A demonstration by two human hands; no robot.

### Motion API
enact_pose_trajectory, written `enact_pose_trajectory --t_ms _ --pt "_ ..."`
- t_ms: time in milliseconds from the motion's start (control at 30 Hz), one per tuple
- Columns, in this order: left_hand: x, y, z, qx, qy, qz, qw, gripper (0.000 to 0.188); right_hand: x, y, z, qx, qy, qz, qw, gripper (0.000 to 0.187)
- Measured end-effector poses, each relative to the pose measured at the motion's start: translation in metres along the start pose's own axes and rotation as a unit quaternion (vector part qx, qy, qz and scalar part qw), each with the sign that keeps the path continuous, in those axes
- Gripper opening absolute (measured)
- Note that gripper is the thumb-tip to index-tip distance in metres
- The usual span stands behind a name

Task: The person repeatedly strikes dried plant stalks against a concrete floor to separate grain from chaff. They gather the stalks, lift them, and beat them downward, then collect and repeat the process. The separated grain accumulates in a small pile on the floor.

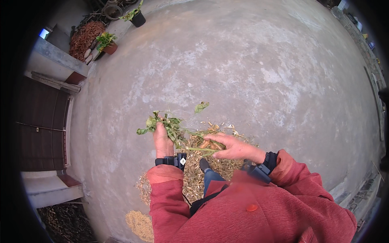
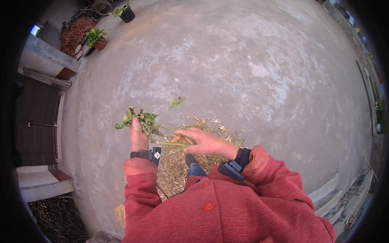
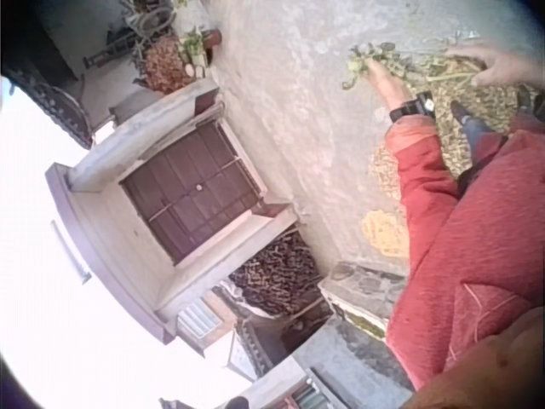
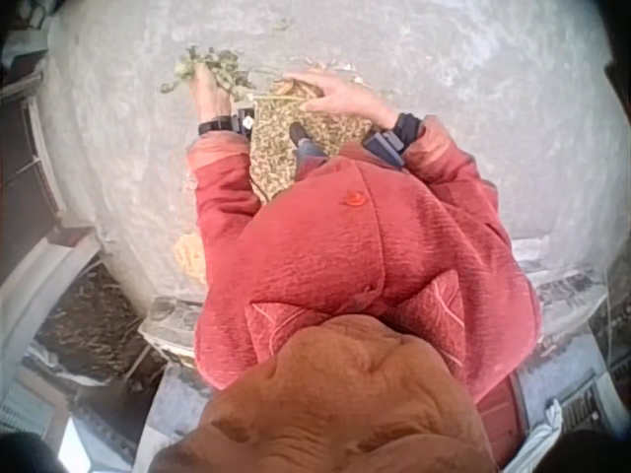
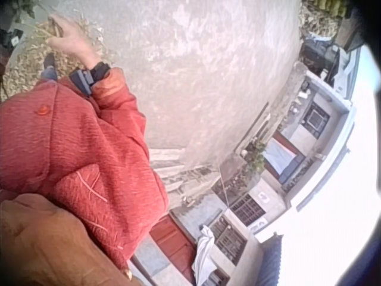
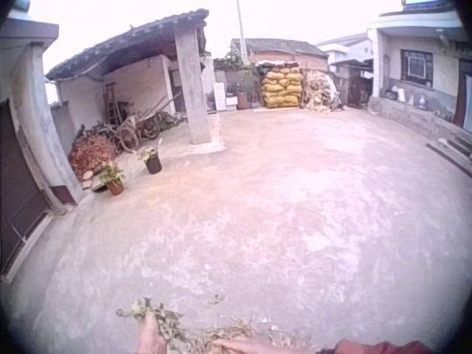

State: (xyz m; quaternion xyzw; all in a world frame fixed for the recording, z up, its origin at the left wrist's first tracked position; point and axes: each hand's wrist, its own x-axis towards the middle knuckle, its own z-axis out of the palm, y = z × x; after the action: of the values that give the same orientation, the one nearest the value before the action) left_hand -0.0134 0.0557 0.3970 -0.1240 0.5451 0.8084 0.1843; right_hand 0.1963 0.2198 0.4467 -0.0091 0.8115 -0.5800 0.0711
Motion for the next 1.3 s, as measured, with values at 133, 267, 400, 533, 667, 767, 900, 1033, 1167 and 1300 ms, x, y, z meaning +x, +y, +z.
enact_pose_trajectory --t_ms 133,267,400,533,667,767,900,1033,1167,1300 --pt "-0.018 0.008 0.016 -0.087 -0.049 -0.089 0.991 0.036 0.001 0.008 0.01 0.229 0.058 0.001 0.972 0.037" --pt "-0.047 0.013 0.04 -0.167 -0.087 -0.052 0.981 0.038 0.0 0.029 0.005 0.353 0.074 0.125 0.924 0.025" --pt "-0.081 0.021 0.051 -0.159 -0.115 0.008 0.98 0.036 0.003 0.037 0.007 0.409 0.164 0.087 0.893 0.024" --pt "-0.09 0.025 0.049 -0.127 -0.114 0.011 0.985 0.033 0.003 0.03 0.0 0.454 0.206 0.105 0.861 0.023" --pt "-0.082 0.018 0.037 -0.164 -0.121 0.015 0.979 0.032 0.004 0.019 -0.014 0.468 0.22 0.102 0.85 0.022" --pt "-0.077 0.014 0.027 -0.156 -0.087 0.005 0.984 0.03 0.006 0.012 -0.018 0.507 0.246 0.092 0.821 0.02" --pt "-0.076 0.015 0.021 -0.134 -0.086 0.013 0.987 0.031 0.01 0.01 -0.02 0.527 0.26 0.094 0.804 0.021" --pt "-0.083 0.018 0.02 -0.12 -0.048 0.004 0.992 0.033 0.011 0.011 -0.02 0.535 0.256 0.104 0.798 0.02" --pt "-0.087 0.022 0.018 -0.092 -0.026 0.002 0.995 0.033 0.011 0.011 -0.022 0.541 0.231 0.087 0.804 0.02" --pt "-0.085 0.025 0.019 -0.102 -0.03 0.0 0.994 0.033 0.012 0.009 -0.023 0.54 0.223 0.106 0.805 0.02"
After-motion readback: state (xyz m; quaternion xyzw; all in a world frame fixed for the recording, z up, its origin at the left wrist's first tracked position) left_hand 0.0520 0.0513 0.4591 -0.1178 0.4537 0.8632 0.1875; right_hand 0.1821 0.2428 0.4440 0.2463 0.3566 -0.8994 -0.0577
